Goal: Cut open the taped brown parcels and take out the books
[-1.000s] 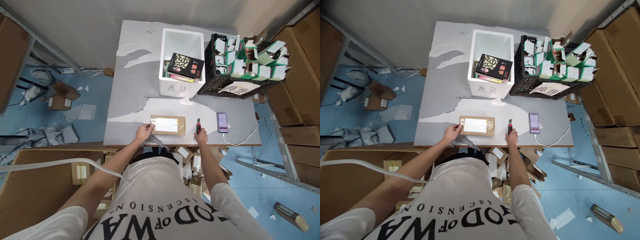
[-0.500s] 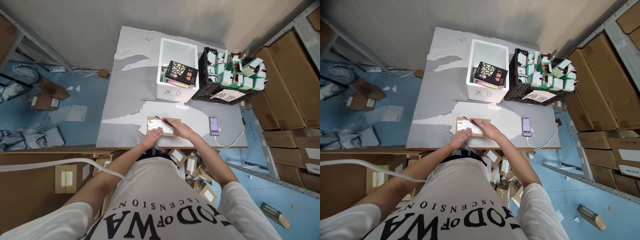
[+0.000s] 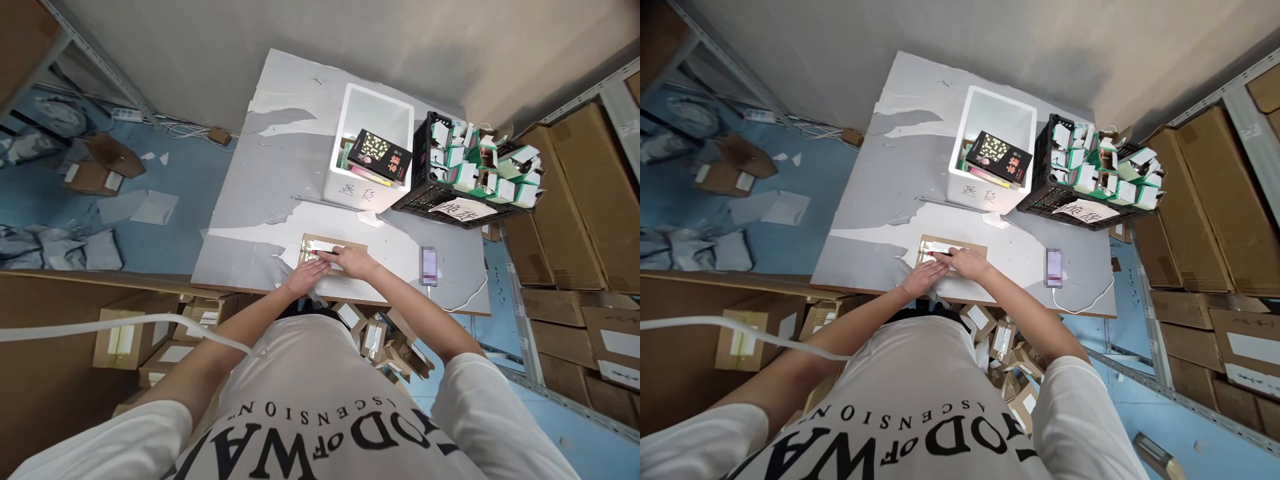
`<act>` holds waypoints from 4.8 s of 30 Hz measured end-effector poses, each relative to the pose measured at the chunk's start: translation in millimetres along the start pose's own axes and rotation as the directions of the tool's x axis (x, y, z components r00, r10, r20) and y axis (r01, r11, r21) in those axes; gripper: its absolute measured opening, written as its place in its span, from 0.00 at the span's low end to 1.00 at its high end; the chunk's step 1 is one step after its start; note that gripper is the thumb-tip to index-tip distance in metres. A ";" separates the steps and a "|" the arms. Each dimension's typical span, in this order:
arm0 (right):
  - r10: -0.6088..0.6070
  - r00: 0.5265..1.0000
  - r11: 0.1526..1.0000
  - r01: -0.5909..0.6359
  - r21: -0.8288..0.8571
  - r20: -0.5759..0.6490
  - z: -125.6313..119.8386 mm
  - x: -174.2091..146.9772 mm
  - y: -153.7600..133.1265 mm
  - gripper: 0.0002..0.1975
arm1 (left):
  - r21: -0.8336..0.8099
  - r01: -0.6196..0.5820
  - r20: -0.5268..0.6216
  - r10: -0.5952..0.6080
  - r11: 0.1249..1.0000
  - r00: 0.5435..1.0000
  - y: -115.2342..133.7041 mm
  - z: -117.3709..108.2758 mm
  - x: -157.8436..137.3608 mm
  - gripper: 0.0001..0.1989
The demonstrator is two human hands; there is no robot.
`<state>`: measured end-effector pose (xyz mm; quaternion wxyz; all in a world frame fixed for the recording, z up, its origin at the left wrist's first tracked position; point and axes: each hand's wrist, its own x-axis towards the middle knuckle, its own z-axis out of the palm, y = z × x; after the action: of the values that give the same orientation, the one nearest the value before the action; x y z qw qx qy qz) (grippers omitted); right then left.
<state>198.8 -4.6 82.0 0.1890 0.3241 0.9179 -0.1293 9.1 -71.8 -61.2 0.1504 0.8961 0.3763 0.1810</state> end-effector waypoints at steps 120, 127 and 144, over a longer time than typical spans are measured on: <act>0.818 0.573 -0.206 0.379 0.902 -0.053 83.1 17.7 83.6 0.18 | -0.611 0.521 0.127 -0.576 0.596 0.807 9.6 -34.0 -26.4 0.19; 0.815 0.577 -0.152 0.303 0.941 -0.054 87.0 36.6 84.7 0.16 | -0.557 0.541 0.106 -0.592 0.630 0.799 20.2 -21.1 -25.9 0.17; 0.883 0.433 -0.408 0.511 0.757 0.183 140.9 -70.6 -39.2 0.19 | -0.480 0.569 0.191 -0.553 0.668 0.811 -20.4 -59.5 6.1 0.31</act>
<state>261.4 -123.5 -9.2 -0.5641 0.5785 0.1761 -0.5622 -25.6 -45.8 -15.3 0.4383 0.6650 0.5681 0.2069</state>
